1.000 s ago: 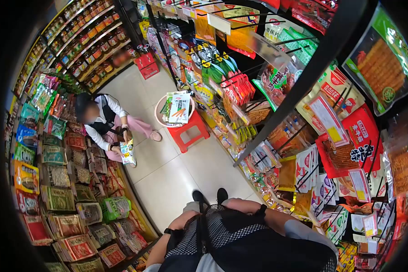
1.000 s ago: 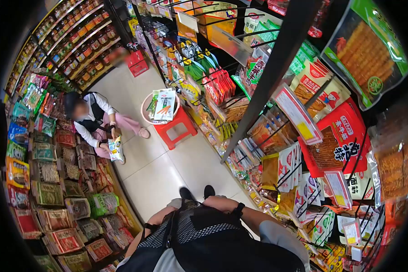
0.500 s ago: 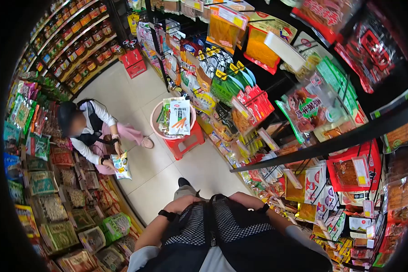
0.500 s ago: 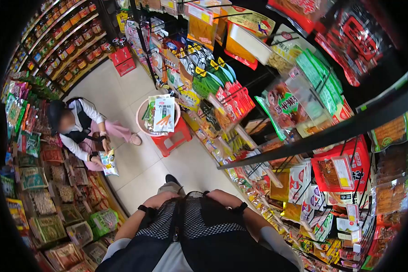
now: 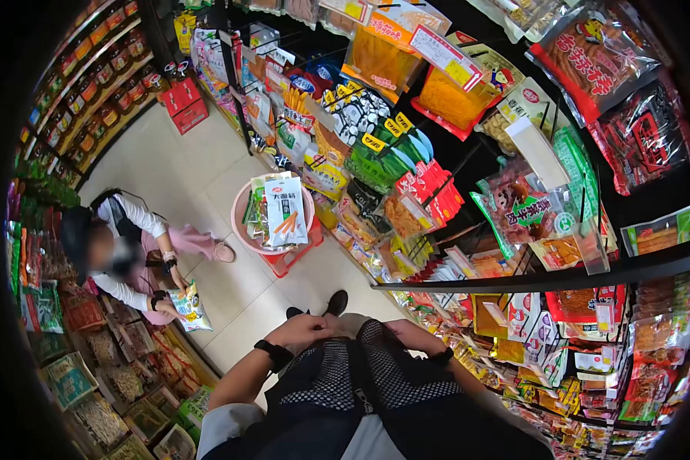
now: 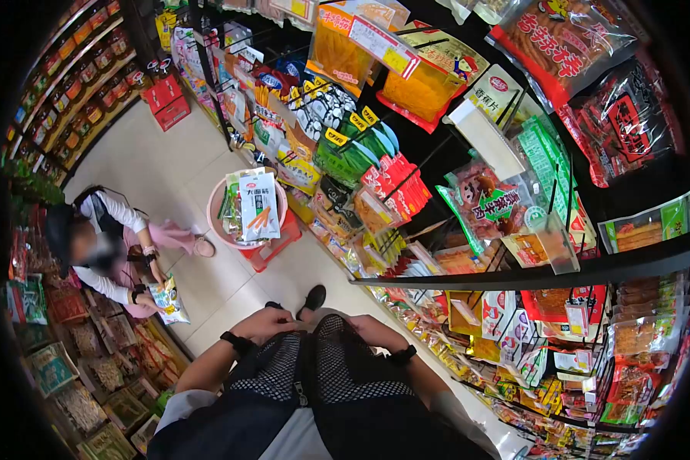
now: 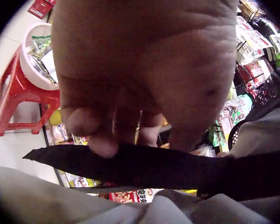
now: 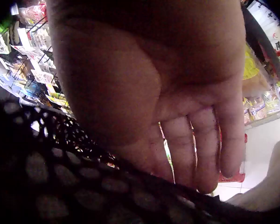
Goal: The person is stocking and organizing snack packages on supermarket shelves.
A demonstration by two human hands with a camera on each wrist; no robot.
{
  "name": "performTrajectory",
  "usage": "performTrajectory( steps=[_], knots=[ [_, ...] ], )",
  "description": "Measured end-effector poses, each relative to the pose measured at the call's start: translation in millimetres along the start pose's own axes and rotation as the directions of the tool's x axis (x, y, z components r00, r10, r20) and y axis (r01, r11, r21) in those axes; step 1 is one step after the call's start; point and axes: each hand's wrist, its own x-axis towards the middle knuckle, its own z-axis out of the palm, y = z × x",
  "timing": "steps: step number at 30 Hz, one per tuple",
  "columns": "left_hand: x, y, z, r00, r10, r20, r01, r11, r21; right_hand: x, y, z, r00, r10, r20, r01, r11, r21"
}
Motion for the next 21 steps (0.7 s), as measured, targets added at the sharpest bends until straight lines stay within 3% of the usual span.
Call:
performTrajectory(
  steps=[2, 5, 6, 9, 12, 15, 18, 21],
  knots=[
    [15.6, 15.5, -7.6, 0.987, 0.038, -0.159, -0.030, 0.998, 0.054, 9.0, -17.6, -18.9, 0.996, 0.078, -0.031, -0.081, 0.992, -0.093],
    [45.7, 24.6, -25.2, 0.982, -0.079, -0.173, 0.111, 0.977, 0.182, 22.7, -16.2, -45.1, 0.987, 0.094, -0.134, -0.058, 0.967, 0.248],
    [50.1, 29.7, -31.4, 0.980, -0.053, -0.193, 0.089, 0.979, 0.184, 29.5, -12.5, -53.7, 0.979, 0.095, -0.181, -0.042, 0.959, 0.280],
    [73.8, 8.2, -49.3, 0.969, -0.065, -0.237, 0.102, 0.984, 0.146, 46.0, -0.4, -73.2, 0.939, 0.074, -0.336, 0.042, 0.945, 0.325],
    [104.5, -46.5, -68.5, 0.933, -0.096, -0.346, 0.107, 0.994, 0.012, 52.0, 7.8, -82.6, 0.911, 0.095, -0.402, 0.055, 0.936, 0.346],
    [128.7, -71.2, -95.8, 0.820, -0.483, -0.305, 0.305, 0.822, -0.482, 43.7, 6.2, -84.5, 0.874, 0.174, -0.455, 0.041, 0.905, 0.424],
    [153.8, -118.8, -115.3, 0.666, -0.632, -0.396, 0.292, 0.710, -0.641, 25.3, 10.3, -76.5, 0.834, 0.244, -0.494, 0.011, 0.889, 0.457],
    [174.8, -162.0, -128.5, 0.473, -0.677, -0.564, 0.250, 0.717, -0.651, 8.3, 28.2, -60.5, 0.813, 0.311, -0.493, -0.070, 0.892, 0.446]
  ],
)
